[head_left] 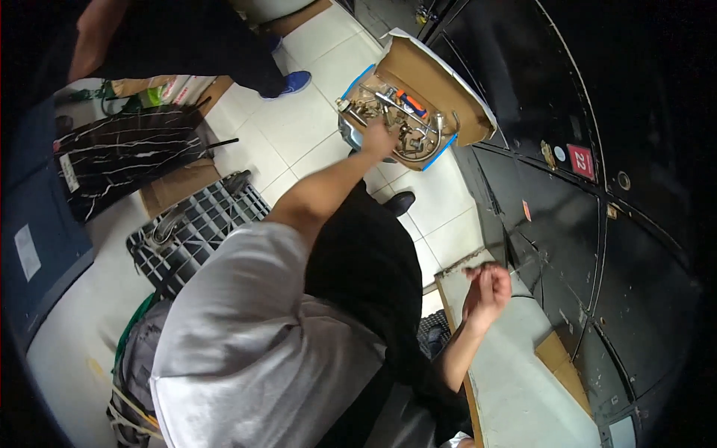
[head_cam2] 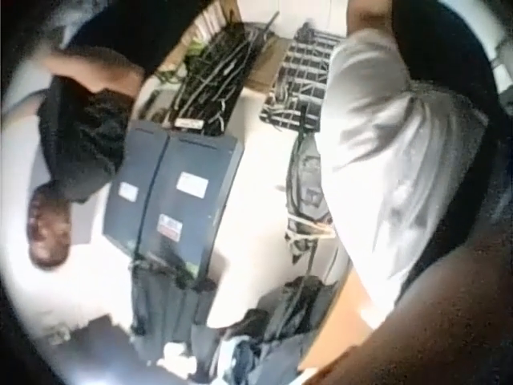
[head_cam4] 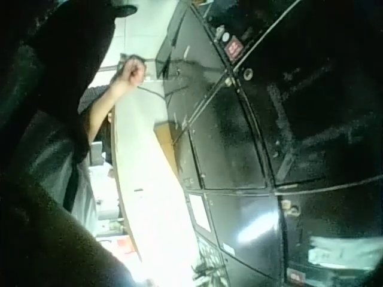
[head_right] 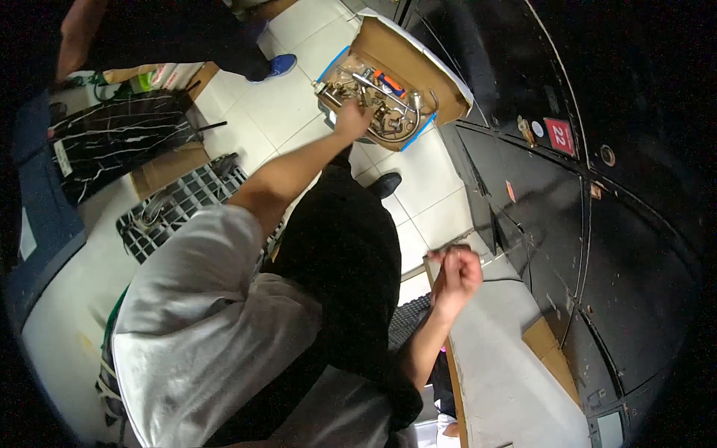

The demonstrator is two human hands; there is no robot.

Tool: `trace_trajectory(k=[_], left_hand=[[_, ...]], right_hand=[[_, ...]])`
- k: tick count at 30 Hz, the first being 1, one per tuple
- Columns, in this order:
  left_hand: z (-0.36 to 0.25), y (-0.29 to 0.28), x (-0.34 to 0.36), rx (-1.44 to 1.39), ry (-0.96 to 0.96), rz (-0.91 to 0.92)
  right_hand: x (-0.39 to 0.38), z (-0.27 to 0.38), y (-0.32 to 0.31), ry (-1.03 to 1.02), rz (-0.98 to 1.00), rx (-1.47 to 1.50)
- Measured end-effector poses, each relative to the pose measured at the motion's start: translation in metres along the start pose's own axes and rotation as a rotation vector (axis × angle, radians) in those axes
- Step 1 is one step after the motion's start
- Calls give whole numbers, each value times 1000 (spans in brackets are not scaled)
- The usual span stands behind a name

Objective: Repairing or cleaning a kitchen faucet aerator using a small metal tool.

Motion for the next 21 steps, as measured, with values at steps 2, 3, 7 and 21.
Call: trace_trajectory(k=[2,3,7,21], left_hand=[[36,24,51,81,-246,20],[92,3,84,531,-265,203],[19,67,81,271,-453,331],[-111,-87,-15,-823,-22,443]], right_hand=[[-25,-2,-16,1,-113,-66],[-24,-7,-1,24,-32,-27],[-84,-16,-26,33,-327,-84],[-75,5,31,-124,-269,-29]])
Point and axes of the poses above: each hand's wrist, its own x-axis towards the middle knuckle, its own y-axis out of the palm, z = x × y, the point moved 10 cm from there along x, towards the middle knuckle, and after that the axes turned 9 degrees about z, right-handed, at the moved point
